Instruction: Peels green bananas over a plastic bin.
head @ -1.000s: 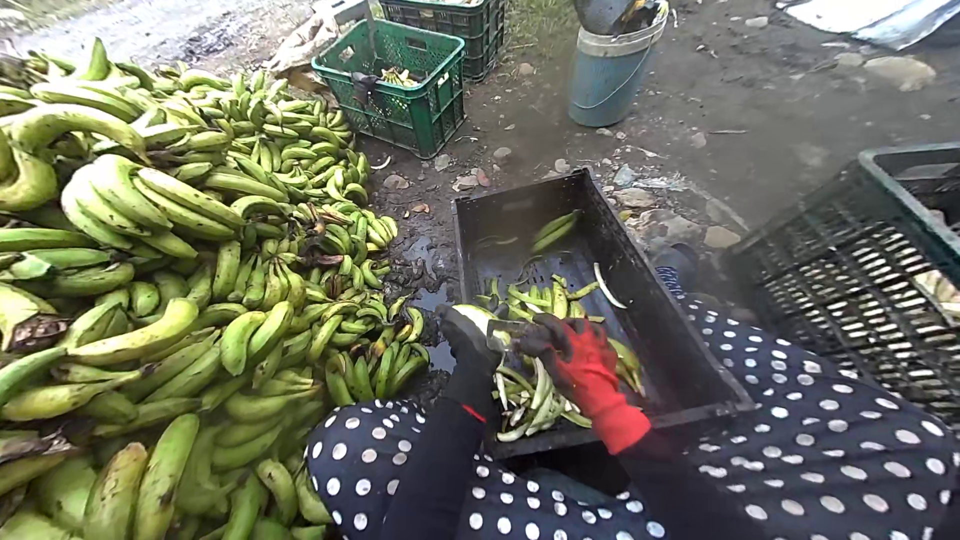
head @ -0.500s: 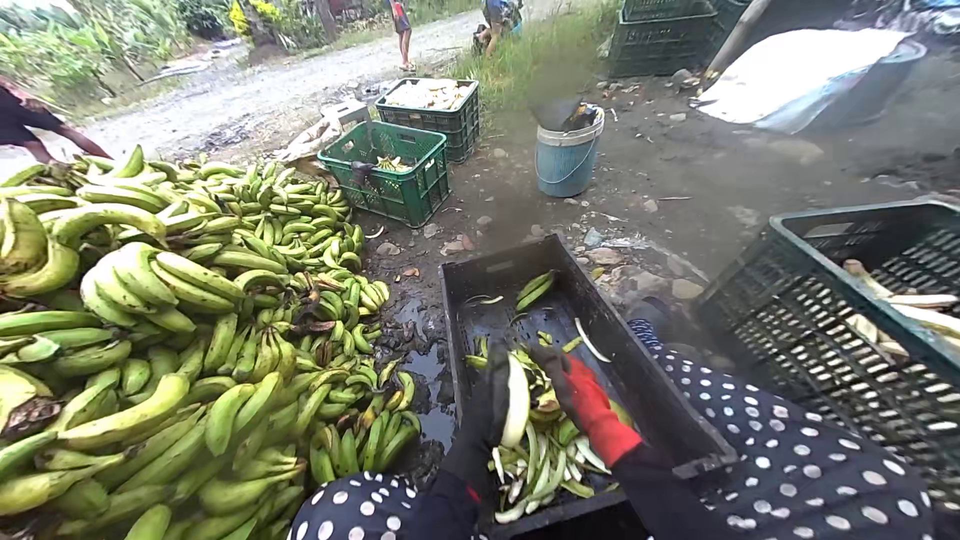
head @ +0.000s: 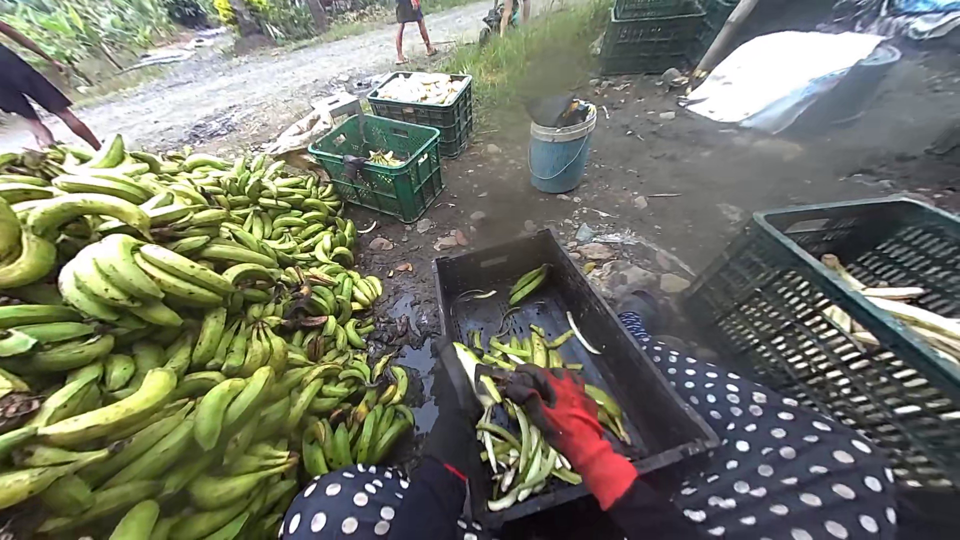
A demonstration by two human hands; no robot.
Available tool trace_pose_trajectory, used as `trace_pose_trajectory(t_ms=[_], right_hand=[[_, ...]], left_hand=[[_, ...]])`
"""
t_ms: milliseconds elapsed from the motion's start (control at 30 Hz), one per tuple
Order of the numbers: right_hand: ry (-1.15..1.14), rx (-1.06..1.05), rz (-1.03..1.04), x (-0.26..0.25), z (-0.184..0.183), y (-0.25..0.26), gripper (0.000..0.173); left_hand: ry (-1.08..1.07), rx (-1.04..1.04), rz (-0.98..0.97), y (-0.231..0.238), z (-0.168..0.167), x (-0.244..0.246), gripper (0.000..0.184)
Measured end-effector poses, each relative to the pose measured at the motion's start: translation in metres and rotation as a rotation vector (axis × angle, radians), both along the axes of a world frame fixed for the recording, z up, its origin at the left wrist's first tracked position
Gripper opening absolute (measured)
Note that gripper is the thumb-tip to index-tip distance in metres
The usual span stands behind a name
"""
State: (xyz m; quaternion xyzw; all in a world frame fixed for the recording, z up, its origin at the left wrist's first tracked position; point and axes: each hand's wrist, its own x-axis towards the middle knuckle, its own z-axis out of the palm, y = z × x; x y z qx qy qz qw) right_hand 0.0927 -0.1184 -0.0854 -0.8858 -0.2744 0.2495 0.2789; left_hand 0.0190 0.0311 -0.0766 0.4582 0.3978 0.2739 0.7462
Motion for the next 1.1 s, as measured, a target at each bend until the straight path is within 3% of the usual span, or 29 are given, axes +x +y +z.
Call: trace_pose_trajectory(t_ms=[67,167,233,333,433,567,633,700,800,900,967,1033,1100], right_hand=[[0.061,0.032,-0.015,0.009,-0.001,0.011,0.047],[0.189,0.098,-0.008,0.034,-0.001,0.020,0.043],[0.263,0.157,0.003,0.046,-0.002,0.016,0.046],[0.251,0.263,-0.047,0.045,-0.012,0.010,0.045],[0.033,0.173,0.028,0.027,-0.004,-0.004,0.047],[-0.319,0.220,0.114,0.001,-0.013,-0.021,0.077],[-0.304,0.182,0.113,-0.001,-0.008,-0.021,0.073],[-0.115,0.061,0.094,0.005,0.006,-0.012,0.058],[0.119,0.092,0.022,0.021,0.002,0.010,0.047],[0.296,0.154,-0.024,0.041,-0.010,0.022,0.046],[0.315,0.169,-0.076,0.049,-0.014,0.023,0.045],[0.251,0.172,-0.079,0.052,-0.015,0.017,0.045],[0.130,0.147,0.002,0.050,-0.008,0.008,0.045]], left_hand=[[-0.037,0.110,-0.136,-0.006,0.003,-0.002,0.046],[-0.106,0.354,-0.488,-0.010,0.005,-0.011,0.046],[-0.117,0.303,-0.604,-0.013,0.008,-0.010,0.047],[-0.168,-0.037,-0.429,-0.009,0.008,-0.002,0.053],[-0.283,-0.270,-0.288,-0.001,0.011,-0.004,0.066],[-0.255,-0.364,-0.180,0.005,0.012,-0.004,0.057],[-0.177,-0.228,-0.236,0.003,0.013,-0.005,0.048],[0.005,0.033,-0.274,-0.003,0.016,-0.008,0.041],[0.097,0.439,-0.371,-0.001,-0.006,-0.012,0.048],[0.199,0.482,-0.419,-0.012,0.013,-0.014,0.048],[0.118,0.392,-0.413,-0.015,0.020,-0.013,0.047],[-0.061,0.106,-0.318,-0.014,0.022,-0.005,0.041],[-0.201,-0.148,-0.282,-0.007,0.018,-0.001,0.053]])
